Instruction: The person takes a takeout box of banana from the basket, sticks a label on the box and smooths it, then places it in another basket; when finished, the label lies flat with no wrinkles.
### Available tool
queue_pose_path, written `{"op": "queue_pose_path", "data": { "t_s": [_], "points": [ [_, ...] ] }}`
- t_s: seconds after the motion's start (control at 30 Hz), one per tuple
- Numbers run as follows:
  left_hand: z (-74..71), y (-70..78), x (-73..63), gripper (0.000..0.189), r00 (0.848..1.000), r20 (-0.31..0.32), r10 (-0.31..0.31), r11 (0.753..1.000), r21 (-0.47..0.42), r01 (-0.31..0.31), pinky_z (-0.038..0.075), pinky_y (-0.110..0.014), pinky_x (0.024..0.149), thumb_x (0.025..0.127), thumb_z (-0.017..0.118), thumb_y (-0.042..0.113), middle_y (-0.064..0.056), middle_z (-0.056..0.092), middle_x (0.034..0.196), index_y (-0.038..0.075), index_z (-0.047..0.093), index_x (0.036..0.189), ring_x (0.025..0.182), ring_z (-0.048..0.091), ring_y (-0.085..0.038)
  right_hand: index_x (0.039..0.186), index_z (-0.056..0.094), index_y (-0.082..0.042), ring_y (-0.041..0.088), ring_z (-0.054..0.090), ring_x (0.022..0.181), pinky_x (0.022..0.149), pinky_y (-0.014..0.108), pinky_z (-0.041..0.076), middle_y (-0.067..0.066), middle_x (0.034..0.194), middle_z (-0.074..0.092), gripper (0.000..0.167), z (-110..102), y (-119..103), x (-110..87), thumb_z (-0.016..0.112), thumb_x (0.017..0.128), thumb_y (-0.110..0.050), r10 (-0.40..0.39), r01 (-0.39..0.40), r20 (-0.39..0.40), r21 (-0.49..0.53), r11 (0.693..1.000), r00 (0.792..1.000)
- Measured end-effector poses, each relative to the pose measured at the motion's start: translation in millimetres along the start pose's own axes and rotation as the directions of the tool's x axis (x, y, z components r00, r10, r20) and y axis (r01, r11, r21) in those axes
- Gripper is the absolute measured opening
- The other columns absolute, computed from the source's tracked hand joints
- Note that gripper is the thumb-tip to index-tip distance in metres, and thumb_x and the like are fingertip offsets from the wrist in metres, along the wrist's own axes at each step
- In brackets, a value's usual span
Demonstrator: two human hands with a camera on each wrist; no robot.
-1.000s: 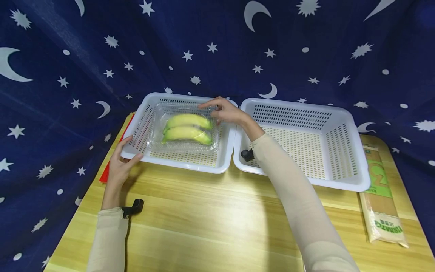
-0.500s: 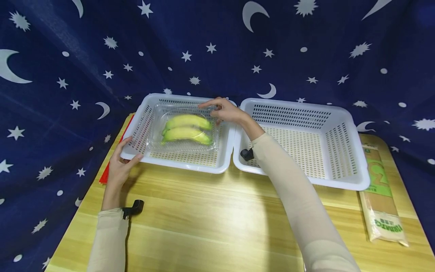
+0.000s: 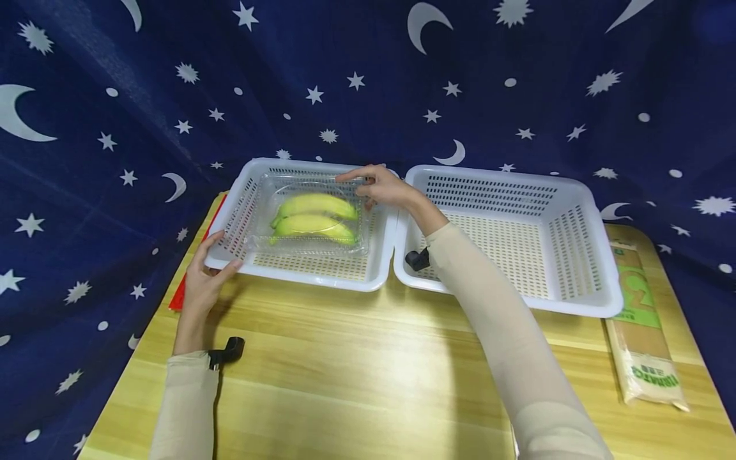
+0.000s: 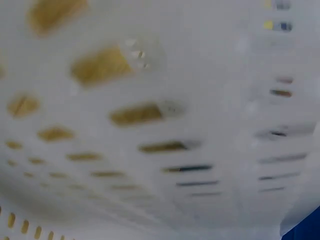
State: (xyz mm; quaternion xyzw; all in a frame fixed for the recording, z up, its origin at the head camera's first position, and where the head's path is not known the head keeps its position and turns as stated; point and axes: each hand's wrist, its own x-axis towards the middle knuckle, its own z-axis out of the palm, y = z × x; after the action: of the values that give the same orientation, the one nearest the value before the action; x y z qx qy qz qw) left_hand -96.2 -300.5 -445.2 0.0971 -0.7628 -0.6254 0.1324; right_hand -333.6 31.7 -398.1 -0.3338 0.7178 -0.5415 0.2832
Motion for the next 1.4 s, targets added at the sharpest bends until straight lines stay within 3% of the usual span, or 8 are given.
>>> {"op": "queue_pose_path", "data": {
  "t_s": [0.33,0.63,0.9,1.1,1.2,1.4],
  "points": [
    [1.9,2.4,2.8,0.071,1.0,0.0,0.008,1.0,-0.002,-0.008,0.044,-0.014,0.094,0.083,0.072,-0.005,-0.013,0.043,0.148,0.008,0.043,0.146,0.125,0.048,-0.021,0.138,0.055,-0.006,0.008,0.032,0.047,0.07,0.045,0.059,0.005,0.153,0.041,0.044,-4.1,-13.9,-11.0,0.048,0.096,0.004,0.027,-0.025,-0.055,0.032,0.999,0.998],
    [0.9,2.4,2.4,0.071,1.0,0.004,0.021,1.0,-0.016,-0.021,0.043,-0.012,0.093,0.083,0.071,-0.007,-0.016,0.042,0.148,0.006,0.042,0.146,0.126,0.047,-0.027,0.139,0.054,-0.005,0.013,0.044,0.056,0.069,0.038,0.059,0.007,0.153,0.042,0.045,-3.9,-28.6,-29.1,0.047,0.096,0.004,0.05,-0.048,-0.067,0.03,0.998,0.997],
    [0.5,-0.5,-1.1,0.071,1.0,0.003,0.02,1.0,-0.02,-0.02,0.044,-0.011,0.092,0.083,0.071,-0.007,-0.018,0.043,0.147,0.005,0.041,0.146,0.124,0.047,-0.028,0.139,0.055,-0.01,0.015,0.047,0.068,0.07,0.037,0.058,0.005,0.157,0.035,0.045,-0.2,-43.8,-61.0,0.048,0.096,0.0,0.109,-0.105,-0.102,0.04,0.994,0.989],
    [-0.7,-0.2,-5.0,0.071,1.0,-0.008,0.007,1.0,-0.006,-0.007,0.046,-0.009,0.088,0.083,0.071,-0.006,-0.018,0.043,0.146,0.007,0.041,0.147,0.123,0.048,-0.03,0.14,0.054,-0.009,0.013,0.047,0.064,0.069,0.037,0.058,0.003,0.152,0.041,0.046,5.2,-50.5,-90.3,0.047,0.095,0.002,0.108,-0.101,-0.116,0.064,0.993,0.987],
    [-0.6,1.4,-6.3,0.071,1.0,-0.013,0.009,1.0,0.019,-0.009,0.045,-0.009,0.087,0.084,0.072,-0.003,-0.017,0.043,0.147,0.009,0.042,0.147,0.123,0.048,-0.03,0.14,0.054,-0.008,0.012,0.047,0.064,0.069,0.037,0.058,0.002,0.146,0.046,0.047,9.2,-54.2,-106.2,0.047,0.095,0.002,0.118,-0.106,-0.131,0.098,0.99,0.984],
    [2.0,4.3,-7.0,0.071,1.0,-0.002,0.018,0.999,0.026,-0.018,0.046,-0.009,0.085,0.084,0.073,-0.002,-0.017,0.043,0.147,0.009,0.042,0.147,0.121,0.049,-0.029,0.14,0.053,-0.006,0.01,0.044,0.064,0.071,0.036,0.058,0.002,0.119,0.049,0.045,17.3,-63.1,-141.3,0.049,0.096,0.003,0.114,-0.095,-0.177,0.11,0.989,0.978]
  ]
}}
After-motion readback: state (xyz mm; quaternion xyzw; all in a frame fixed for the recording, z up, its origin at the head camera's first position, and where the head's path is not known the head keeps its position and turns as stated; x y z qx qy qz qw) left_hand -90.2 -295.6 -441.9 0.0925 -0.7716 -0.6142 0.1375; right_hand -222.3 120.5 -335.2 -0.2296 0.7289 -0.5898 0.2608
